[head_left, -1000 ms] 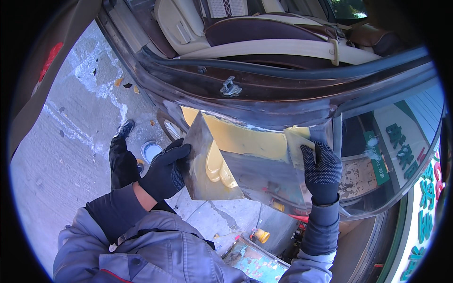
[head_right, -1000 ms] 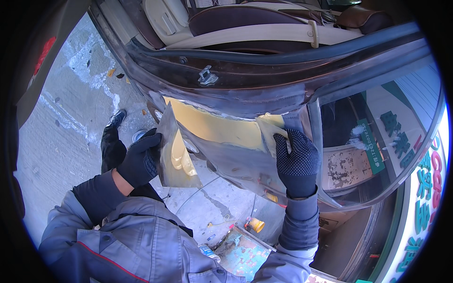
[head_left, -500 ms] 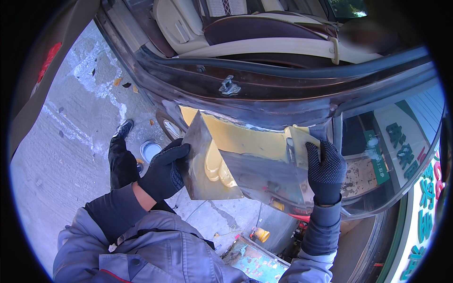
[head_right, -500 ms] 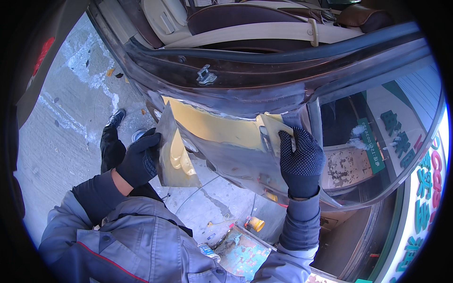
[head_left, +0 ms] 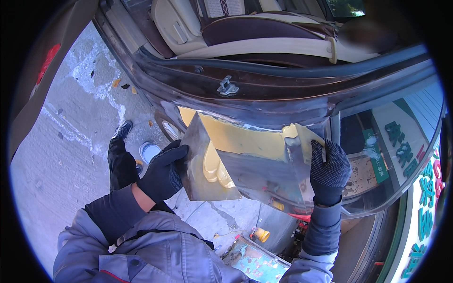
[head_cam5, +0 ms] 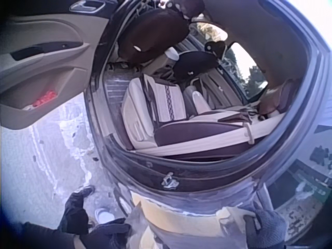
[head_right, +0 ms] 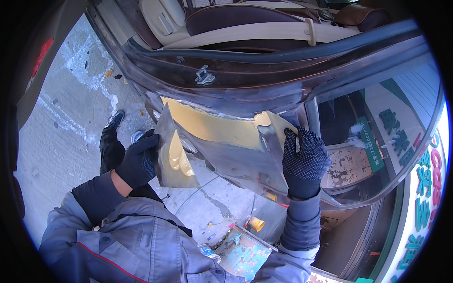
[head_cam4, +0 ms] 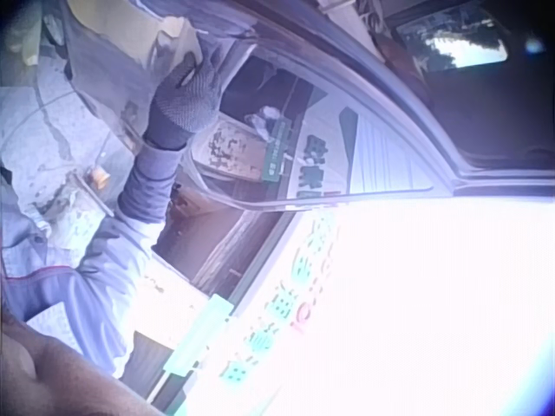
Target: The person applies yellow body filler to the lower edge of a car door and the rear trunk area using two metal spreaders. They repeatedly transfer filler between the spreaders and smooth it onto the surfaces.
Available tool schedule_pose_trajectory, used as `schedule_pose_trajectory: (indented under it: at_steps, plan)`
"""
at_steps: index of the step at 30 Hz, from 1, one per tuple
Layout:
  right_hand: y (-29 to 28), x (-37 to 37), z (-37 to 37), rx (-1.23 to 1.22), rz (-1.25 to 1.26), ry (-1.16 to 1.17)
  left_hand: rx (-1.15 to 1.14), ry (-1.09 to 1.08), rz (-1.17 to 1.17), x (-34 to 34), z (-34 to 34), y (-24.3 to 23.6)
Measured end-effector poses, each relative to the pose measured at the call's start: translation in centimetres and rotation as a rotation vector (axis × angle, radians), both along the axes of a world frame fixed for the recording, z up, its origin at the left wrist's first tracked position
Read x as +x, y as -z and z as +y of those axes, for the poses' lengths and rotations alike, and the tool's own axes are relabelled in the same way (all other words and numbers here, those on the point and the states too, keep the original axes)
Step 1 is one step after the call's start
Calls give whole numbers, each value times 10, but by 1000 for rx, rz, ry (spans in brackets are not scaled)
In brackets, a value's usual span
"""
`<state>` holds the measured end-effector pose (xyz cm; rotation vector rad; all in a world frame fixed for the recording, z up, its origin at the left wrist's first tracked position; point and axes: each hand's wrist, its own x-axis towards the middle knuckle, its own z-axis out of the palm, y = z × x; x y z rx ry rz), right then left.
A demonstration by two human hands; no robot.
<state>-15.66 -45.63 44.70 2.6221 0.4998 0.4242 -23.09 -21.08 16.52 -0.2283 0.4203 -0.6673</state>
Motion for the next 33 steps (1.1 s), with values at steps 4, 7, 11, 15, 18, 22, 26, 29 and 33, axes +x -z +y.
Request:
schedule_pose_trajectory:
  at_steps: [4,7,11,15,18,22,26,29,33]
  plan:
    - [1,-2,2,0,-31,-7,5,17,56,0,2,-1]
    - [2,-4,4,-17,-63,-16,8,6,21,-1,3,-2]
    - [4,-6,6,-54,-105,-31,5,-8,-3,-2,4,-2]
    - [5,-9,8,-69,-139,-67,-2,-10,13,-2,5,-1]
    - [6,-11,10,-79,-173,-77,3,-15,0,-3,8,-2]
    - [4,-23,9,35,-148,8,9,-16,-71,-2,13,-11]
    - [2,-59,11,840,61,240,9,32,-175,6,10,-35]
    - [14,-96,21,1251,242,408,34,214,-181,11,1,-61]
    - [63,-109,42,525,44,-128,159,302,-607,-4,-19,-96]
